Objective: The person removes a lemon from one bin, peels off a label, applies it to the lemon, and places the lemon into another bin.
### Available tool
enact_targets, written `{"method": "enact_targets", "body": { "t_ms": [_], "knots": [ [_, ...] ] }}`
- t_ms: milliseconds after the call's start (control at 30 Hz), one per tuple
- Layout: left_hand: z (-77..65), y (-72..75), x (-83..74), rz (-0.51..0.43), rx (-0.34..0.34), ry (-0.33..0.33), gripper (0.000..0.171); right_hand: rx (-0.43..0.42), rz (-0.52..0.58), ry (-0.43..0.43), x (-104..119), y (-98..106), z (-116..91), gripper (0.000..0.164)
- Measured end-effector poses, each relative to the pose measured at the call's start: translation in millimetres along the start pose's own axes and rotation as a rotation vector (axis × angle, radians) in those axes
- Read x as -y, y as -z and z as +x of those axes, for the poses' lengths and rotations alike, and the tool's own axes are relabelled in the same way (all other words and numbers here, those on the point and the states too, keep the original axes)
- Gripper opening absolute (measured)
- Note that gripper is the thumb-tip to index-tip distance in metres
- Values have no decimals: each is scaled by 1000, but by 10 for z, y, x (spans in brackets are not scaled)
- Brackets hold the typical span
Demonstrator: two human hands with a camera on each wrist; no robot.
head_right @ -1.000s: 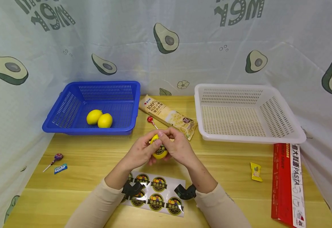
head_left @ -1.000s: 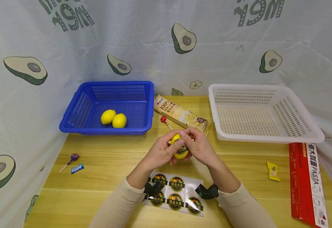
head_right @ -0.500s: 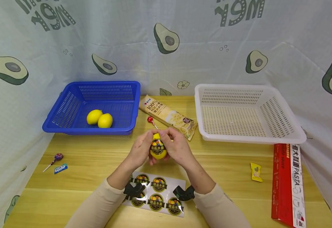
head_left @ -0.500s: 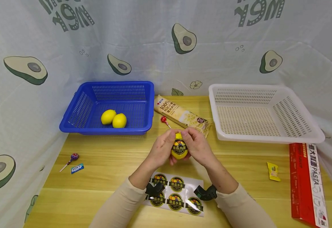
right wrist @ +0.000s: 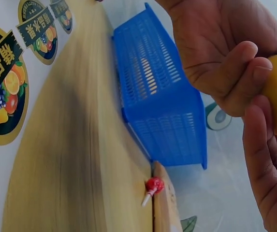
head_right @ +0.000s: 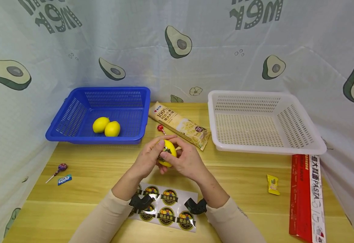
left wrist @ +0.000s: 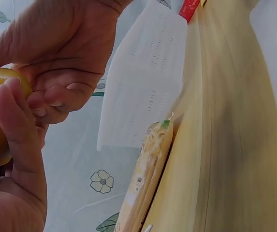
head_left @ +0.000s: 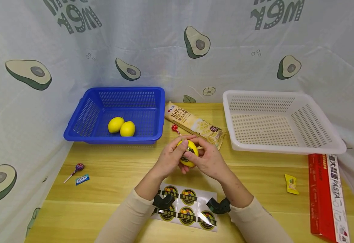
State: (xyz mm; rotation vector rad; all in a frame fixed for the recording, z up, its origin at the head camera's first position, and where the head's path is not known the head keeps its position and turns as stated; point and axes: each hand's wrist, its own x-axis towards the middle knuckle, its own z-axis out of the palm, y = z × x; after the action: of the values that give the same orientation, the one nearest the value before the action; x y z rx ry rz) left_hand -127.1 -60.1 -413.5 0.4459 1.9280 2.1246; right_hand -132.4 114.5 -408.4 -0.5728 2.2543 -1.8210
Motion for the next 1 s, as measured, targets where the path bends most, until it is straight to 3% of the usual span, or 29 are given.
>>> {"method": "enact_targets", "body": {
  "t_ms": [267,400,500,600,700,833,1000],
  "knots": [
    [24,22,-3,-51,-37,-19,57,30,25,23,35,19,10,33],
    [22,89,-14,5,-8,-59,67,27,-17,44,11,68,18,43],
    [1,141,-31,16,28,-89,54,-61,-32,20,14,83,31,41],
    [-9,101,-33,-59,30,-91,51,-186,-47,-1,20,76,37,34],
    [-16,12,-13,-120,37,-67,56,-265,-174,-2,15,59,34,33],
    [-24,-53,4,-109,60,-15,57,-293,-358,-21,24,71,32,35],
    [-18,-44,19,-63,76,4,59,-316,-436,47,46,124,23,30]
  ]
}}
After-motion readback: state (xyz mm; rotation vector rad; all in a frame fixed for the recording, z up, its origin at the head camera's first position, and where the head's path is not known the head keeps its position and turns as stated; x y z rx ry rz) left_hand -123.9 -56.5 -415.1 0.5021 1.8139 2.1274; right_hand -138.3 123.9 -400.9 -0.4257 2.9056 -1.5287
